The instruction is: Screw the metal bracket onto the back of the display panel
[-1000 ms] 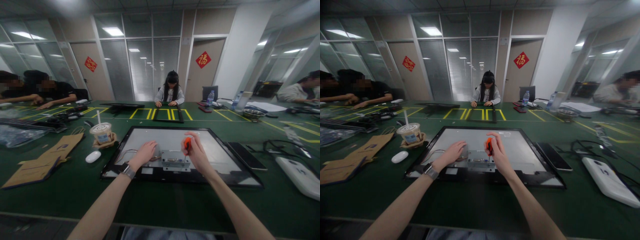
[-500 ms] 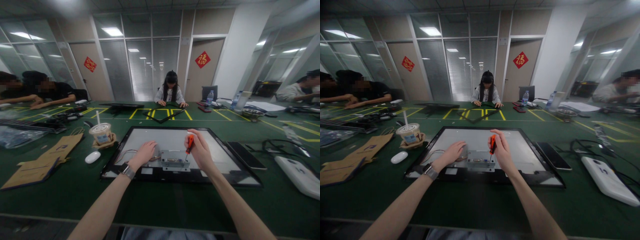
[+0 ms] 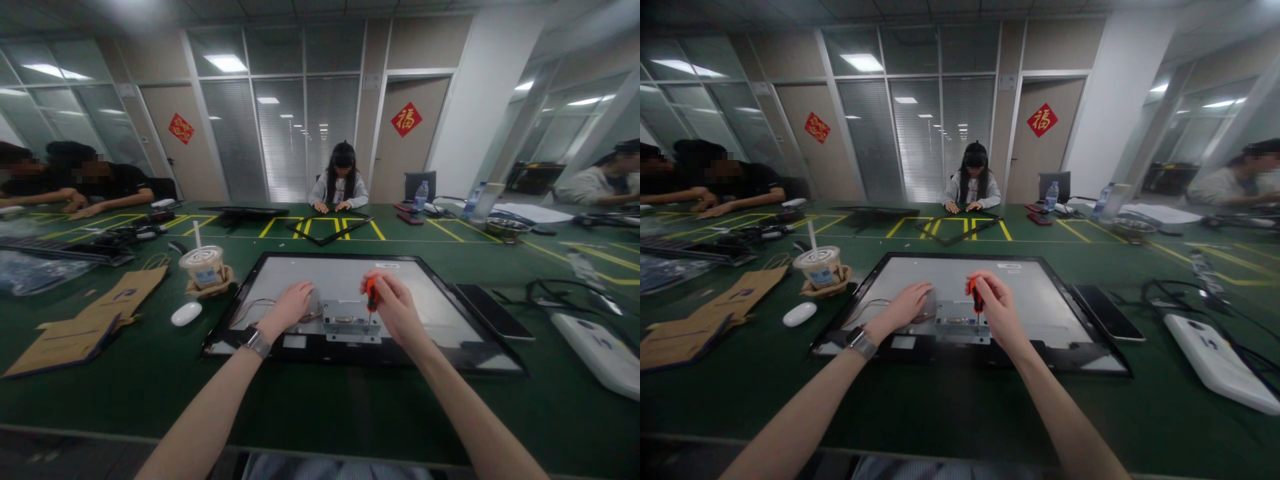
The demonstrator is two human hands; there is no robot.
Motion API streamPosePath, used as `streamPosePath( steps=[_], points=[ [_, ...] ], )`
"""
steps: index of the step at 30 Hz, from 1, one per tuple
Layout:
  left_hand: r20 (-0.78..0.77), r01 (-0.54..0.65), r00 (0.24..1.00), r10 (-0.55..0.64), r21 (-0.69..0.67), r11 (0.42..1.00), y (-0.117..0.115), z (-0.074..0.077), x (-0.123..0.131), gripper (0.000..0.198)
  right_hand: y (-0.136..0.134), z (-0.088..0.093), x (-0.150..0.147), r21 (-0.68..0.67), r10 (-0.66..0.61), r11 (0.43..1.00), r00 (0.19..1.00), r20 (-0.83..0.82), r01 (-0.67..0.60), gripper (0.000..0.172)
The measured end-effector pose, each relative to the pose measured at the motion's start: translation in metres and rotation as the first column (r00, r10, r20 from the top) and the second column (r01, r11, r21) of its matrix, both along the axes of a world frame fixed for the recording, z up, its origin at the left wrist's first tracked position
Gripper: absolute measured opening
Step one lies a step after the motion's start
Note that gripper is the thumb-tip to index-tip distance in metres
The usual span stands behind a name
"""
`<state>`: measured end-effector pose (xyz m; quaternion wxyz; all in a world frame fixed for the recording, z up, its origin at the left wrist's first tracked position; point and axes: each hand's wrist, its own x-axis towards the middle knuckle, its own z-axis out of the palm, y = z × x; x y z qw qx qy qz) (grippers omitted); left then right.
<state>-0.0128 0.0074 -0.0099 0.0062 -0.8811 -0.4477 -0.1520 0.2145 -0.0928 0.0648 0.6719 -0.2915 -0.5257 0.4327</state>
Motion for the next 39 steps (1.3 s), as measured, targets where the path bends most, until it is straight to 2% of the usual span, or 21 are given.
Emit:
streamPosePath(
  steps=[7, 15, 18, 23, 29, 34, 39],
  points=[
    [0.003, 0.003, 1.000, -0.003, 0.015, 1.000, 0.001, -0.001, 0.000, 0.038, 0.000, 0.005, 0.003, 0.031, 0.050, 0.998, 0.993, -0.109, -0.047, 0.015],
    [0.002, -0.014, 1.000, 0.014, -0.019, 1.000, -0.001, 0.001, 0.001, 0.039, 0.000, 0.005, 0.008, 0.002, -0.056, 0.998, 0.997, 0.052, 0.056, 0.017],
    [-0.001, -0.011, 1.000, 0.011, -0.023, 1.000, -0.002, 0.002, 0.001, 0.039, 0.001, 0.007, 0.009, 0.005, -0.047, 0.999, 0.998, 0.048, 0.046, 0.025],
    [0.006, -0.010, 1.000, 0.010, -0.028, 1.000, -0.002, 0.003, 0.001, 0.038, 0.001, 0.010, 0.008, 0.026, 0.013, 1.000, 0.999, -0.045, -0.012, 0.019],
    [-0.007, -0.008, 1.000, 0.008, -0.020, 1.000, -0.003, 0.005, 0.002, 0.038, 0.003, 0.004, 0.013, 0.017, -0.098, 0.995, 0.995, 0.010, 0.097, 0.014],
    [-0.006, -0.009, 1.000, 0.009, -0.020, 1.000, -0.004, 0.005, 0.002, 0.038, 0.004, 0.002, 0.014, 0.037, -0.090, 0.995, 0.995, 0.031, 0.089, 0.019],
    [0.012, -0.014, 1.000, 0.015, -0.026, 1.000, -0.002, 0.003, 0.002, 0.038, 0.007, -0.003, 0.016, 0.087, -0.146, 0.987, 0.983, 0.108, 0.137, 0.014]
  ],
)
